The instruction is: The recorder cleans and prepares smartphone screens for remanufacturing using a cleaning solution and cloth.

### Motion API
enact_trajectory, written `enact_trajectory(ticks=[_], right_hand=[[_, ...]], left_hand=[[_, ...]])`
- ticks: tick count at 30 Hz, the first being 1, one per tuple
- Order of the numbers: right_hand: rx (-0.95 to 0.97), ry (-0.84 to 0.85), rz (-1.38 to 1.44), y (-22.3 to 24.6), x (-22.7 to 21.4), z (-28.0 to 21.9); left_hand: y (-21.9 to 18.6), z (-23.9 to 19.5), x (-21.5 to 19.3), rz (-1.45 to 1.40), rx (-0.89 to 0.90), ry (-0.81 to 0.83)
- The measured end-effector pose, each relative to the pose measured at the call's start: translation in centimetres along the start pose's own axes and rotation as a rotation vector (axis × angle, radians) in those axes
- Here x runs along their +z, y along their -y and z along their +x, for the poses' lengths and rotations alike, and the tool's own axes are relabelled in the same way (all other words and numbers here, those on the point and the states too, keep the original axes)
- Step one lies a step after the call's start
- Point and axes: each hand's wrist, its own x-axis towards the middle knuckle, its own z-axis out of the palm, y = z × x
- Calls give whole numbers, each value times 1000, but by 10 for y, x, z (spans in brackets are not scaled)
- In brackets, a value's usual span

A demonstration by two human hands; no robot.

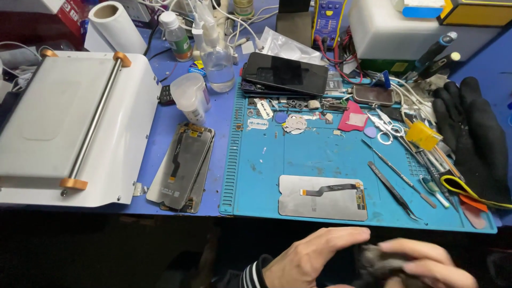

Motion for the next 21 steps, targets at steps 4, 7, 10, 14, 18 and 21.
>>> enact_trajectory(ticks=[4,7,10,14,18,21], right_hand=[[72,3,233,15,52,33],[124,50,340,15,60,51],[598,363,350,-2,43,46],[687,311,344,9,43,43],[458,456,320,32,44,58],[462,468,347,30,44,48]], left_hand=[[3,-6,10,-35,-226,-160],[-4,-14,7,-53,-360,-369],[-7,-24,3,-38,-193,-322],[-15,-30,0,-136,-289,-206],[-12,-31,0,-246,-347,-277],[3,-36,1,-181,-446,-173]])
